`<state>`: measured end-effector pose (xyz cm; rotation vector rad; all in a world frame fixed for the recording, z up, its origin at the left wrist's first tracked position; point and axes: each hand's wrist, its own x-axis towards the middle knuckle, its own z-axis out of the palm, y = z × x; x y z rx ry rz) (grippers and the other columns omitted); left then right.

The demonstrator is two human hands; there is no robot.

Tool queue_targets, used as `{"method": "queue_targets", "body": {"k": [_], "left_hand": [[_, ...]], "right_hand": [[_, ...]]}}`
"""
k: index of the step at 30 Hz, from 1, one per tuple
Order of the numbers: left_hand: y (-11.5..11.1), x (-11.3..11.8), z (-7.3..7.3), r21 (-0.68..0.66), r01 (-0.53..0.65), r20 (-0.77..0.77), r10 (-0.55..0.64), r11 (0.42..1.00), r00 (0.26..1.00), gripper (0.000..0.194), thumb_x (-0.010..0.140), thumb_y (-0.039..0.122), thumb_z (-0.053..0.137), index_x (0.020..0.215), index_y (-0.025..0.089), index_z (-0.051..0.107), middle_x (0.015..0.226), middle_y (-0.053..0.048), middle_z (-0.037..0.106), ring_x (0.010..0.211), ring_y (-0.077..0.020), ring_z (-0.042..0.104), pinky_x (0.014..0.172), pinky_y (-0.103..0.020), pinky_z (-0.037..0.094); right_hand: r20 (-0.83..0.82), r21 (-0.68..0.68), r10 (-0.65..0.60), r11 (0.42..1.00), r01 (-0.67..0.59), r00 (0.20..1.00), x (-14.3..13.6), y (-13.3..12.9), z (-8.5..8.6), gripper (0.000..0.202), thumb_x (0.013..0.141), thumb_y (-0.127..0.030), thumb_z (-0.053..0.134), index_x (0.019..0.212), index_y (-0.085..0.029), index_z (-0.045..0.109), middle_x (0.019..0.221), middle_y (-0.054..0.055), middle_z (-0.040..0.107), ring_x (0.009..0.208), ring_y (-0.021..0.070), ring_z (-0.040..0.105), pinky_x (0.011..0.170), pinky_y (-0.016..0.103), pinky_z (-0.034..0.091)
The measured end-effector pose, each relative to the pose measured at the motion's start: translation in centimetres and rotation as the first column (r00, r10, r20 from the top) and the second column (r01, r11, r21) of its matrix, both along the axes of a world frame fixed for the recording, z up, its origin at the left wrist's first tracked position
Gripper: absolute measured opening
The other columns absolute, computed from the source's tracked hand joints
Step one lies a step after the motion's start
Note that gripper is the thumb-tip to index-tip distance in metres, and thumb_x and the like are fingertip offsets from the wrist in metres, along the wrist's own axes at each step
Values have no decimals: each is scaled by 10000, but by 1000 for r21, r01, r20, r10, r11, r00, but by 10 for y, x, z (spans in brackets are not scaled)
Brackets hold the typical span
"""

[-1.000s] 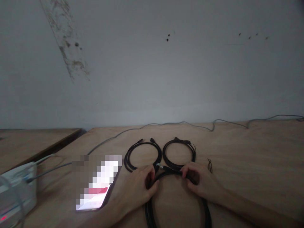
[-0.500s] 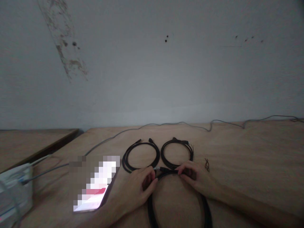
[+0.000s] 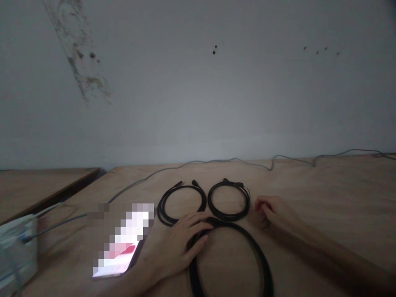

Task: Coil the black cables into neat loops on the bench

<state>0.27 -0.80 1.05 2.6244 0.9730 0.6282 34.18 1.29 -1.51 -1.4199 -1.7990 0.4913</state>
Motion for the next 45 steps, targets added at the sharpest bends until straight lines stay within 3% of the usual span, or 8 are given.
{"method": "queue_targets", "body": {"k": [6,16,26,33,37,42,45], "left_hand": [[-1,4,4,0,-25,47,25,1000,999,222,978,288,561,1139,276,713,1271,-59,679,1212,-259,603,1062,-416,495],[1,2,1,-23,-15,16,15,1000,1000,256,982,257,529,1203,269,656,1273,-60,652,1206,-251,578,1050,-417,476],[1,3,1,-32,-38,19,38,999,999,243,954,221,542,1156,262,671,1267,-59,654,1208,-255,583,1052,-409,471],[0,4,3,-31,-79,26,80,996,996,227,913,208,567,1119,238,660,1180,-66,681,1122,-263,624,1000,-430,499],[1,3,0,-25,-146,33,147,989,989,248,879,223,606,1124,228,643,1125,-71,687,1056,-266,649,940,-429,532],[2,0,-6,13,-206,66,204,979,977,307,857,266,649,1161,227,631,1212,-90,676,1128,-287,640,984,-446,527],[2,0,-6,1,-214,41,214,977,976,290,847,262,656,1134,223,650,1181,-86,687,1106,-288,653,964,-445,541]], "right_hand": [[20,-25,-3,1000,4,1000,9,4,-2,202,714,-167,494,602,-238,645,610,6,667,607,193,614,583,286,452],[-70,-110,58,992,-66,996,11,7,-22,277,738,-161,397,696,-212,666,639,5,653,605,176,621,567,265,447],[-151,-16,19,1000,-22,988,12,6,-14,221,754,-210,448,714,-200,666,659,20,642,639,187,594,577,280,423],[-341,75,28,997,-3,940,4,3,-10,211,803,-414,653,770,-207,677,749,47,713,716,217,666,649,310,517],[-348,48,49,998,-34,936,-5,-5,-9,287,816,-494,745,807,-212,692,796,63,738,763,234,691,664,319,540],[-261,85,50,996,-29,964,-7,-8,-16,215,843,-428,734,812,-219,693,807,69,739,785,242,699,686,339,553],[-264,112,69,993,-41,962,-6,-6,-20,177,854,-391,720,919,-227,707,844,64,750,787,234,708,698,345,566]]}}
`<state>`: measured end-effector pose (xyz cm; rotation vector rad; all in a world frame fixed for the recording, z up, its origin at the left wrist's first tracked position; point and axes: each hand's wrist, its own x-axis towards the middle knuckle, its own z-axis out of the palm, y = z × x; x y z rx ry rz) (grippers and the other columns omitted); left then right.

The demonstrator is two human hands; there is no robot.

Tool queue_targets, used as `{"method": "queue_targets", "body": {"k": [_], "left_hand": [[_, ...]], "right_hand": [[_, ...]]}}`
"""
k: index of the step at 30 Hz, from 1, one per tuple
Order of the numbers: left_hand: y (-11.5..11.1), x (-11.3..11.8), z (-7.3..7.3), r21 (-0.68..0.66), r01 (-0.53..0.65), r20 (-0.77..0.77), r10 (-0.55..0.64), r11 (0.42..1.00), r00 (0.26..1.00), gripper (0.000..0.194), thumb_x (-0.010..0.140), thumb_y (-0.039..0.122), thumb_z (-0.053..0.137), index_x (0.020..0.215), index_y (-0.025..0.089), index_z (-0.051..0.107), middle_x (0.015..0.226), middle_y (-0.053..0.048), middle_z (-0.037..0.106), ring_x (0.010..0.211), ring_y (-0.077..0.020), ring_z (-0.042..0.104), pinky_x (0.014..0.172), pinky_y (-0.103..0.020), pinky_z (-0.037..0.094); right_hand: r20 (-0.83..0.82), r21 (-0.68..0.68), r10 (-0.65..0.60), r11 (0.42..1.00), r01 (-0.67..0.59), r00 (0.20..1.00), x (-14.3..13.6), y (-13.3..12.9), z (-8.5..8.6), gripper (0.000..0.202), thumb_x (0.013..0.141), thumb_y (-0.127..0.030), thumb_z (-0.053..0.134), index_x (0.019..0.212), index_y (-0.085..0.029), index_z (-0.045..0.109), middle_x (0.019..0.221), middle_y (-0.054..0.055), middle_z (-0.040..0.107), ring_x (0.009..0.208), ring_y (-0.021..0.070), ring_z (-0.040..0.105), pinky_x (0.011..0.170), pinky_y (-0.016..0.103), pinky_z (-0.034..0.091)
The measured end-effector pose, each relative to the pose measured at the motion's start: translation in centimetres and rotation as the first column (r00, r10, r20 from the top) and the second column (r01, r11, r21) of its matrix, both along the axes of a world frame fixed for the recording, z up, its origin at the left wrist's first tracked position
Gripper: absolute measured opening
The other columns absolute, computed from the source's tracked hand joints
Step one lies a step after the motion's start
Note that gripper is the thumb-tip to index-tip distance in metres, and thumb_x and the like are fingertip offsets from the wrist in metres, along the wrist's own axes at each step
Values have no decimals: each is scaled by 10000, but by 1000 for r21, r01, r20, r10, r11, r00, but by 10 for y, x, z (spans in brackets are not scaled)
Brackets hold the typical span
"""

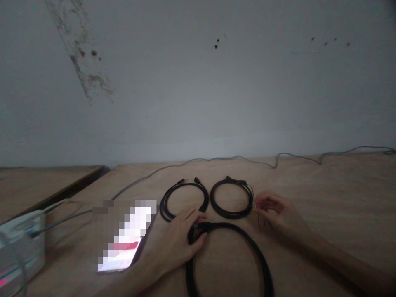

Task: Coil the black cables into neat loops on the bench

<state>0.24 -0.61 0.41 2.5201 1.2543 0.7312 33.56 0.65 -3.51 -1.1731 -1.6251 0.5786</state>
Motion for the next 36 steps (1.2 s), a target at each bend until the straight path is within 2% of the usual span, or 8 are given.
{"method": "queue_targets", "body": {"k": [4,8,13,18,26,31,33,36], "left_hand": [[1,-1,-3,17,6,3,-7,1000,1000,368,864,262,640,1230,227,623,1249,-89,677,1164,-294,637,1014,-462,522],[2,-3,-6,11,82,-46,-81,997,996,403,911,256,599,1314,242,587,1316,-88,652,1236,-291,600,1078,-487,475],[2,-2,-2,-9,90,-67,-90,996,994,381,906,354,658,1262,225,618,1280,-102,658,1220,-309,598,1074,-502,473],[0,0,-1,-30,89,-69,-90,996,994,404,858,233,656,1260,218,617,1265,-97,651,1225,-299,584,1073,-489,468],[0,0,-4,-10,102,-36,-102,995,994,480,819,135,635,1285,240,585,1286,-70,637,1238,-283,560,1084,-463,440],[-1,-1,-5,-23,116,-9,-117,993,993,457,833,124,626,1269,254,585,1254,-55,635,1212,-263,563,1068,-434,444],[-2,-1,-5,-22,117,6,-117,993,993,447,840,124,621,1265,258,584,1246,-51,635,1204,-258,565,1062,-426,447],[-4,1,-2,-27,110,22,-109,994,994,425,831,120,619,1235,251,596,1221,-53,641,1189,-260,571,1049,-424,453]], "right_hand": [[-16,-38,-23,999,23,1000,2,3,-3,270,863,-407,720,1063,-227,720,852,69,768,789,244,731,717,366,587],[-31,-45,-72,997,70,997,3,3,-4,264,838,-433,737,997,-223,749,927,94,787,841,275,748,787,415,605],[-26,-98,-44,994,41,999,5,3,-6,253,846,-441,725,974,-226,764,936,96,795,872,295,757,810,439,610],[-9,-68,-27,997,26,1000,5,5,-8,285,858,-451,722,1038,-232,748,949,86,789,885,287,754,862,454,599],[41,-50,69,997,-67,997,-2,1,4,262,835,-417,710,1023,-237,741,908,84,782,871,274,754,828,414,616],[191,8,13,1000,-15,981,-1,-1,12,219,860,-355,646,1019,-250,752,888,64,783,823,252,746,788,396,615],[190,22,16,1000,-21,982,-4,-2,15,194,850,-333,640,977,-247,758,891,67,785,817,250,746,784,391,618],[97,17,72,997,-74,993,-13,-3,16,160,821,-321,670,940,-248,749,883,69,782,801,249,749,744,375,625]]}}
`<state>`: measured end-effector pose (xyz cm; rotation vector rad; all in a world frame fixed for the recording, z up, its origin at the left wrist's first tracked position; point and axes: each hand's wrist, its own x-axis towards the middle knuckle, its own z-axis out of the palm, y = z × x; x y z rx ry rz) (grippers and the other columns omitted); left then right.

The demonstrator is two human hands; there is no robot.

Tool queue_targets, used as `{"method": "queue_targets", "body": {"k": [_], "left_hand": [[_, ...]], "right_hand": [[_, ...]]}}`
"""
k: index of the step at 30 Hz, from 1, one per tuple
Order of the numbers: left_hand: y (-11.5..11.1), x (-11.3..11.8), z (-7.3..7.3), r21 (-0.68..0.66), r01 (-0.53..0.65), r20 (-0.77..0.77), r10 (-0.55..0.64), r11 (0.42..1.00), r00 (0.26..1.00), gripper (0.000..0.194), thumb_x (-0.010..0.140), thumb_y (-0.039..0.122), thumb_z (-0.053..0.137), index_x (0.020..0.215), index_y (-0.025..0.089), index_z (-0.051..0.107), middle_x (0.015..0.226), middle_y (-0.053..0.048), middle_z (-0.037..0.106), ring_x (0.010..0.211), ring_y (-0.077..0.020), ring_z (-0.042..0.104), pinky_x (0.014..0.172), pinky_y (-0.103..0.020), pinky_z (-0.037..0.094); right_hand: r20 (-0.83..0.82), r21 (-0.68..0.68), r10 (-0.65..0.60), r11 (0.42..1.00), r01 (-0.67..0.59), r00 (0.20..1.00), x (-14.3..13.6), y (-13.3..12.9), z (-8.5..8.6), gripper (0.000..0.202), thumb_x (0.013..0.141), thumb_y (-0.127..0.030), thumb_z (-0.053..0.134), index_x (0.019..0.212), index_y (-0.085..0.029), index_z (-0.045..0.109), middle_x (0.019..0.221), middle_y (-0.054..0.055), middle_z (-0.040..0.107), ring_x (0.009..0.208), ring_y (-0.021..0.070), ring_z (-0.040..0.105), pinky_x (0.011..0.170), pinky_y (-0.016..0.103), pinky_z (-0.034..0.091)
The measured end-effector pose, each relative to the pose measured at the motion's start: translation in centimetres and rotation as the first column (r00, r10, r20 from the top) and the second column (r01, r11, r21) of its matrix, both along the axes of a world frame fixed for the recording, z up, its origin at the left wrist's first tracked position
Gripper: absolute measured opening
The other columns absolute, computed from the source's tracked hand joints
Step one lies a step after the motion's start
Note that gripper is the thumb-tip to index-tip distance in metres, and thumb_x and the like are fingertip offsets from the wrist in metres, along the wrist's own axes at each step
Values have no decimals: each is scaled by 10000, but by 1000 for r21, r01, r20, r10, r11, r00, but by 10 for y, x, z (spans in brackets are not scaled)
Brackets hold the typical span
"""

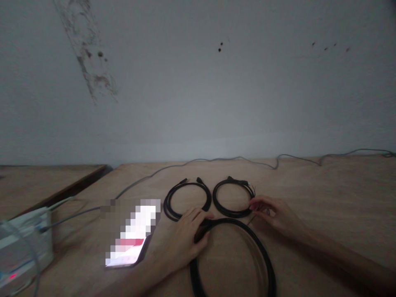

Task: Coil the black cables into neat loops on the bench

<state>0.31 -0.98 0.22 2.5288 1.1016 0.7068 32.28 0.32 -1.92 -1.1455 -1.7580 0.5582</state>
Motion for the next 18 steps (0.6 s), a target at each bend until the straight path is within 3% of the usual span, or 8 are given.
{"method": "queue_targets", "body": {"k": [3,11,15,18], "left_hand": [[-1,3,2,-14,-23,14,24,1000,1000,414,810,111,622,1203,243,617,1207,-60,644,1183,-270,573,1046,-435,450],[2,5,2,-8,-14,3,14,1000,1000,315,798,127,637,1095,231,647,1104,-49,651,1097,-264,586,990,-434,467],[1,5,3,-15,-24,2,24,1000,1000,283,792,131,646,1061,220,654,1086,-52,650,1096,-265,582,985,-430,465],[1,6,2,-10,-21,-3,21,1000,1000,239,807,141,634,1033,217,656,1067,-58,648,1080,-265,588,972,-429,470]], "right_hand": [[-95,-73,77,994,-84,993,-12,0,-2,209,791,-346,724,977,-251,724,903,65,778,817,248,749,740,376,626],[-153,-256,153,948,-189,976,-25,8,-17,342,796,-377,778,1077,-215,670,973,61,766,854,236,749,798,398,612],[-270,-285,143,932,-221,952,-25,12,-24,448,757,-410,841,1126,-215,679,1087,90,757,866,238,757,810,398,616],[-336,-301,118,927,-226,934,-27,12,-24,552,709,-477,879,1156,-208,700,1061,113,770,887,262,763,828,416,626]]}}
